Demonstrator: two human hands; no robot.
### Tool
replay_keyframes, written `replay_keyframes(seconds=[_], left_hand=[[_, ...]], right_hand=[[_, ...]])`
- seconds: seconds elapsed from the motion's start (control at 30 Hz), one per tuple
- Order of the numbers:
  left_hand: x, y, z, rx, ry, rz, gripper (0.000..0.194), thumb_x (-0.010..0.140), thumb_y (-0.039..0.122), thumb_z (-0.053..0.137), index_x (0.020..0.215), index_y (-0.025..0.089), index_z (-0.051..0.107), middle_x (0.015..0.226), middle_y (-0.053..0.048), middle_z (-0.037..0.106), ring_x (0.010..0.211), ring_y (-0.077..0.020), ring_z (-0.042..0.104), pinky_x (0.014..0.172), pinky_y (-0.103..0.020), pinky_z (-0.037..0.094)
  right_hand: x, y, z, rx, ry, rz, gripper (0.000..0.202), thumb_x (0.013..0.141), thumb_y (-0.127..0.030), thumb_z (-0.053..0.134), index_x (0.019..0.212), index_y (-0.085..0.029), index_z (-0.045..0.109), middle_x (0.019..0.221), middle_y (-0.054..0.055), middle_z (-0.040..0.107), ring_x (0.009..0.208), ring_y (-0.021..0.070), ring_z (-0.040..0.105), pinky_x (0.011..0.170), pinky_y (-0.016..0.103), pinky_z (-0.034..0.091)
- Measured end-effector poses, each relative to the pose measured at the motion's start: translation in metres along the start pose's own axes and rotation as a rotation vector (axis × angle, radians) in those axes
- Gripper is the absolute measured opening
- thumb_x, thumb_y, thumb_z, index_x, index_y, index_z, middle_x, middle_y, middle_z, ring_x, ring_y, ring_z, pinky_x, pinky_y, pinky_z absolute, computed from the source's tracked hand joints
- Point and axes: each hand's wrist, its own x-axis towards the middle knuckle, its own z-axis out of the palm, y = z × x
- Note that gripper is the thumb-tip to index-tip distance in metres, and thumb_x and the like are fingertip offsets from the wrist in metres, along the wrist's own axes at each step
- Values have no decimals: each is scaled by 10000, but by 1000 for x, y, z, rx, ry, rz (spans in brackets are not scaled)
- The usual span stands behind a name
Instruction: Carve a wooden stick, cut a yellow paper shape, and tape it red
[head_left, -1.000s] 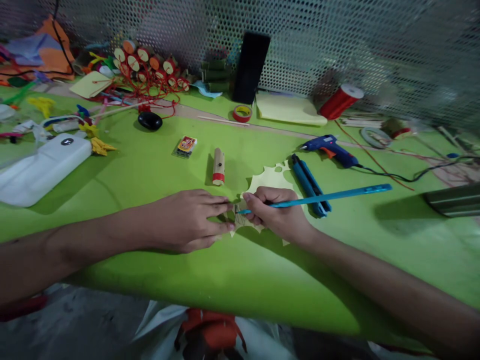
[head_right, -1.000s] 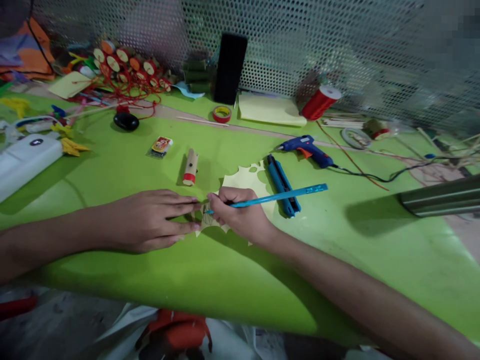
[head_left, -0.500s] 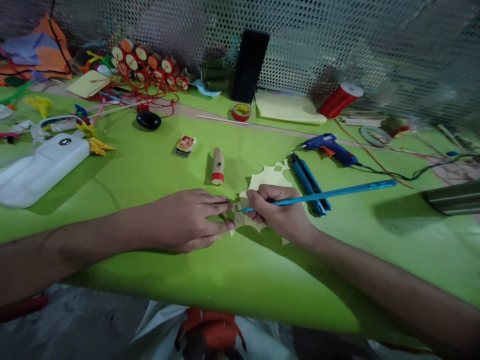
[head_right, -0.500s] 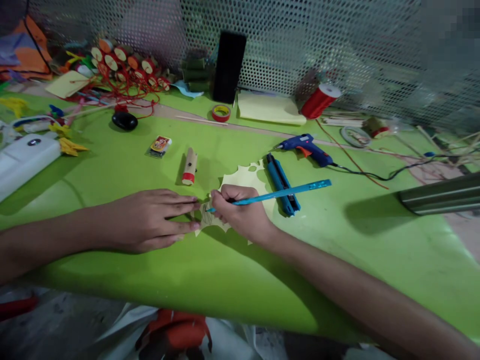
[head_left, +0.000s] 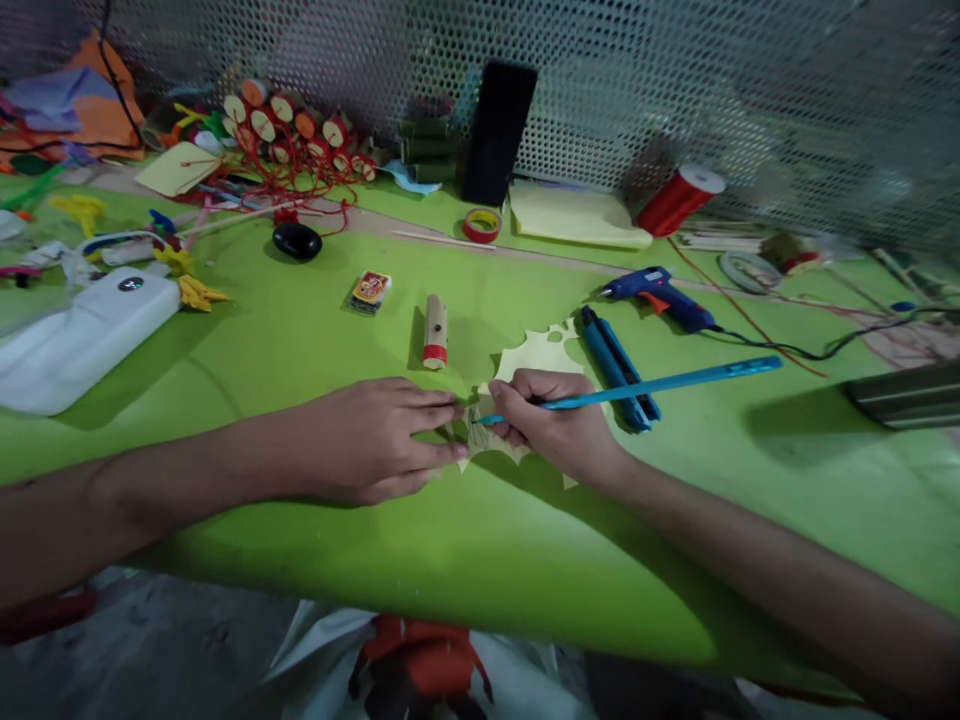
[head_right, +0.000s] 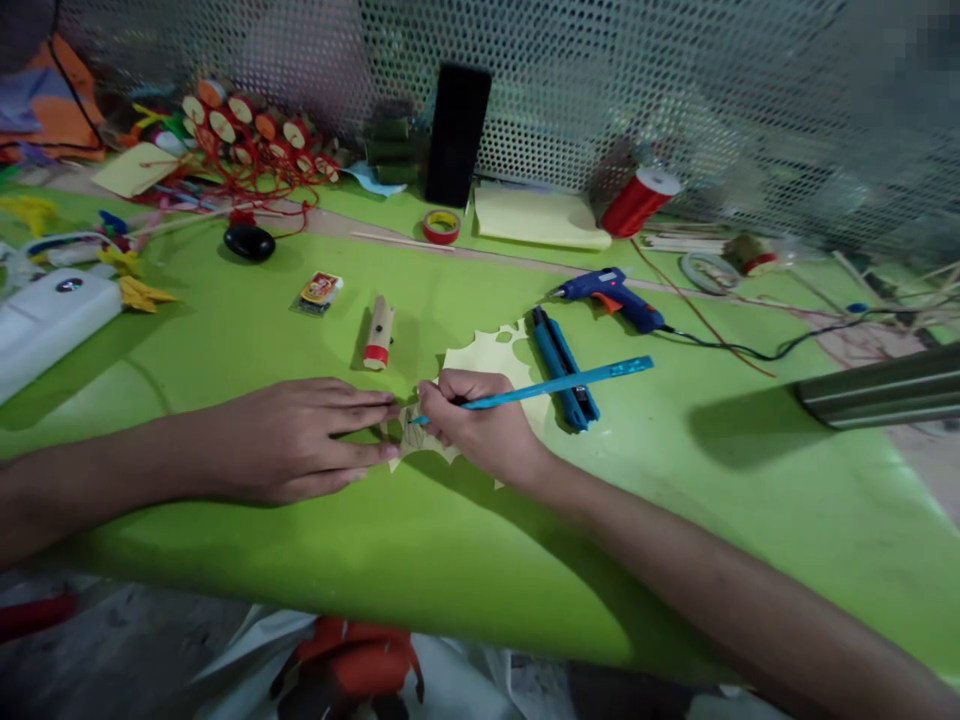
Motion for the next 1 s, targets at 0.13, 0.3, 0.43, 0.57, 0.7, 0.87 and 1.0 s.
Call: replay_keyframes(seconds=[0.13, 0.3, 0.43, 0.57, 0.7, 0.87, 1.0], left_hand=[[-1, 0, -1, 4, -1, 1, 368, 1061, 343, 566, 1360, 224, 744, 1424, -160, 722, 1341, -320, 689, 1123, -458, 561], [0, -1, 0, 4, -1, 5, 367, 1055, 351, 585, 1362, 224, 742, 1443, -162, 710, 1354, -313, 678, 1143, -451, 543], [0, 0, 1, -2, -10, -7, 369, 1060, 355, 571, 1363, 231, 742, 1426, -156, 720, 1350, -314, 679, 1142, -456, 541], [0, -1, 1, -13, -8, 2, 374, 1061, 345, 565, 1367, 221, 739, 1425, -162, 719, 1357, -327, 673, 1131, -471, 548], [1, -1, 0, -14, -6, 3, 366, 1060, 338, 566, 1354, 218, 747, 1422, -168, 720, 1353, -333, 677, 1124, -472, 556], [2, -1, 0, -24, -2, 6, 361, 1054, 331, 583, 1350, 209, 749, 1420, -175, 720, 1352, -335, 678, 1133, -474, 551], [2, -1, 0, -14, -13, 2, 380, 1053, 342, 583, 1379, 216, 732, 1434, -172, 713, 1349, -331, 680, 1128, -474, 554]], right_hand=[[0, -1, 1, -33, 27, -27, 409, 911, -185, 721, 555, -199, 520, 498, -30, 597, 417, 71, 540, 381, 156, 403], [1, -2, 0, -20, 33, -22, 430, 916, -191, 698, 540, -206, 491, 486, -34, 575, 408, 72, 517, 377, 166, 390], [0, -4, 0, -49, 23, -28, 456, 927, -271, 713, 529, -202, 502, 472, -27, 569, 416, 73, 497, 418, 185, 398], [0, -5, 0, -78, 6, -28, 468, 933, -336, 731, 538, -202, 521, 483, -20, 574, 428, 77, 490, 441, 201, 402], [-1, -4, 1, -55, -1, 20, 491, 933, -424, 738, 554, -213, 508, 485, -21, 556, 446, 98, 535, 410, 202, 394], [-1, -3, 1, -61, -16, 21, 473, 939, -394, 715, 559, -211, 500, 494, -23, 555, 450, 88, 517, 425, 199, 396], [0, -3, 2, -125, 9, -49, 470, 922, -259, 670, 524, -211, 425, 469, -35, 509, 425, 67, 437, 417, 198, 340]])
